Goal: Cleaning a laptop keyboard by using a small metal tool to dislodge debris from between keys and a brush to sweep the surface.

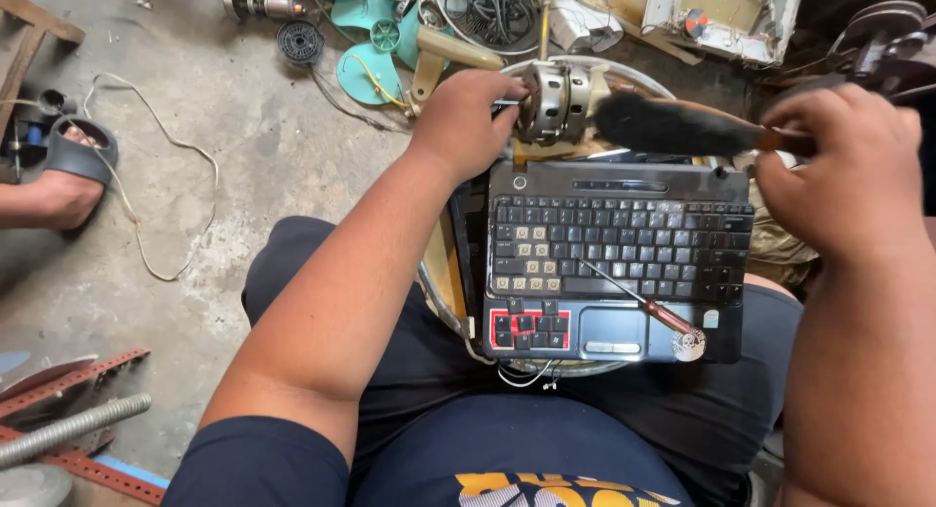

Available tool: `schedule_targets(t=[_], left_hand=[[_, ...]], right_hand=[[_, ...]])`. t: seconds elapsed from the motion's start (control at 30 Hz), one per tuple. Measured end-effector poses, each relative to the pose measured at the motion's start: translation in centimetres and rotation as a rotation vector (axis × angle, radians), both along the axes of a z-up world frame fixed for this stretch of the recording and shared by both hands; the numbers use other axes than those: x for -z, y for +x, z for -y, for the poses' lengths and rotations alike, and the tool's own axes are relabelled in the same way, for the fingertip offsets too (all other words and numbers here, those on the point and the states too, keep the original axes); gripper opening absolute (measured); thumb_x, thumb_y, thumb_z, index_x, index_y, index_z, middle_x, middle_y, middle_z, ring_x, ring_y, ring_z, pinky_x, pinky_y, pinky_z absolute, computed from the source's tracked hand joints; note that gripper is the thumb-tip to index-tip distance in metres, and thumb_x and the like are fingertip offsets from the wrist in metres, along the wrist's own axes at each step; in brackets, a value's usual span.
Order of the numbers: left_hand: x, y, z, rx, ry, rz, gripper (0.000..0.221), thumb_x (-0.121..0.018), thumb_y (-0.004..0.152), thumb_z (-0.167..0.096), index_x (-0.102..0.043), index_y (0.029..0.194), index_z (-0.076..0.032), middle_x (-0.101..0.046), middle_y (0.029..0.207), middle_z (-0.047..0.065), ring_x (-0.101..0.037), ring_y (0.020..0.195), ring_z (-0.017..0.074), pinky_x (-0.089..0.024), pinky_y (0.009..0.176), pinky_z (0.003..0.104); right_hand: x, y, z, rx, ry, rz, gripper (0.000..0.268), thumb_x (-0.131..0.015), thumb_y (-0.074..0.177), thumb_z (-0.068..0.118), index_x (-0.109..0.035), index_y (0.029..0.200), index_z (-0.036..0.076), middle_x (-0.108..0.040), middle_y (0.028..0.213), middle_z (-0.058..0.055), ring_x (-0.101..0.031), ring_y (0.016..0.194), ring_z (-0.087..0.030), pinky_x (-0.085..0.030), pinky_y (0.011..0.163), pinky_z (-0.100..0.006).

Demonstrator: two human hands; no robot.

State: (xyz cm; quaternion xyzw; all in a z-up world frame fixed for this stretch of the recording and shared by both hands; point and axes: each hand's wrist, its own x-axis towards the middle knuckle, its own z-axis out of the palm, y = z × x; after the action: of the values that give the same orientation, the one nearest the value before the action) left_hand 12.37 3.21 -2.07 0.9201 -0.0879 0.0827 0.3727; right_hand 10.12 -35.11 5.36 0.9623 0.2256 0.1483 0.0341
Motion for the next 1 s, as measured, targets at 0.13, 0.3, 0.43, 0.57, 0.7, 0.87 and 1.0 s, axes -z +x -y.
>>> schedule_targets(t=[0.13, 0.3, 0.43, 0.57, 0.7, 0.87, 1.0], left_hand=[[2.9, 1.4, 0.3, 0.049, 0.020, 0.227, 0.020, -0.075, 0.083, -0.016, -0.077, 0.103, -0.012, -0.076, 0.106, 0.004, -0.066, 0.102, 0.0293, -0.050, 0.093, 0.042], [2.7, 1.9, 2.7, -0.144, 0.144, 0.180, 0.013, -0.075, 0.083, -0.026, -0.084, 0.089, -0.019, -0.075, 0.089, 0.005, -0.062, 0.090, 0.0294, -0.043, 0.092, 0.047], [1.8, 1.3, 3.4, -0.058, 0.165, 0.169, 0.011, -0.074, 0.085, -0.027, -0.084, 0.083, -0.023, -0.075, 0.081, -0.001, -0.053, 0.088, 0.0283, -0.037, 0.091, 0.046], [1.4, 0.8, 3.1, -0.014, 0.262, 0.158, 0.014, -0.075, 0.086, -0.029, -0.082, 0.095, -0.021, -0.074, 0.091, 0.003, -0.057, 0.093, 0.0293, -0.033, 0.097, 0.049], [3.2, 0.7, 2.7, -0.017, 0.236, 0.192, 0.028, -0.076, 0.086, -0.031, -0.075, 0.112, -0.021, -0.068, 0.115, 0.003, -0.058, 0.109, 0.0280, -0.043, 0.100, 0.048], [1.6, -0.8, 1.8, -0.012, 0.212, 0.148, 0.032, -0.075, 0.088, -0.028, -0.072, 0.118, -0.018, -0.062, 0.126, 0.003, -0.054, 0.117, 0.0268, -0.043, 0.105, 0.045], [1.8, -2.3, 1.0, -0.073, 0.157, 0.164, 0.043, -0.074, 0.093, -0.027, -0.066, 0.134, -0.020, -0.053, 0.146, 0.006, -0.047, 0.135, 0.0285, -0.039, 0.114, 0.046]], right_hand=[[0.9, -5.8, 0.8, 0.141, 0.613, -0.361, 0.033, -0.077, 0.102, -0.013, -0.062, 0.133, -0.011, -0.055, 0.100, -0.014, -0.051, 0.083, -0.022, -0.045, 0.072, -0.033], [1.1, -12.2, 1.0, 0.248, 0.800, -0.649, 0.023, -0.067, 0.098, -0.005, -0.052, 0.115, -0.001, -0.048, 0.098, -0.009, -0.044, 0.077, -0.018, -0.038, 0.070, -0.030], [-0.1, -15.1, -0.9, 0.243, 0.695, -0.666, 0.023, -0.061, 0.098, -0.008, -0.067, 0.120, -0.006, -0.056, 0.120, -0.011, -0.054, 0.091, -0.021, -0.044, 0.078, -0.031], [0.0, -16.5, -1.1, 0.187, 0.683, -0.718, 0.017, -0.061, 0.096, 0.000, -0.067, 0.112, -0.002, -0.064, 0.108, -0.008, -0.058, 0.091, -0.021, -0.046, 0.083, -0.030], [-0.5, -16.8, -3.2, 0.091, 0.598, -0.655, 0.018, -0.064, 0.093, 0.007, -0.071, 0.108, 0.002, -0.065, 0.092, -0.008, -0.058, 0.088, -0.023, -0.047, 0.083, -0.034], [1.0, -18.2, -5.2, 0.278, 0.762, -0.733, 0.036, -0.068, 0.094, 0.005, -0.062, 0.129, 0.002, -0.065, 0.085, -0.007, -0.056, 0.069, -0.016, -0.046, 0.064, -0.027], [1.2, -18.4, -7.0, 0.250, 0.638, -0.644, 0.055, -0.070, 0.093, 0.008, -0.058, 0.147, 0.009, -0.065, 0.080, -0.004, -0.056, 0.063, -0.016, -0.047, 0.061, -0.028]])
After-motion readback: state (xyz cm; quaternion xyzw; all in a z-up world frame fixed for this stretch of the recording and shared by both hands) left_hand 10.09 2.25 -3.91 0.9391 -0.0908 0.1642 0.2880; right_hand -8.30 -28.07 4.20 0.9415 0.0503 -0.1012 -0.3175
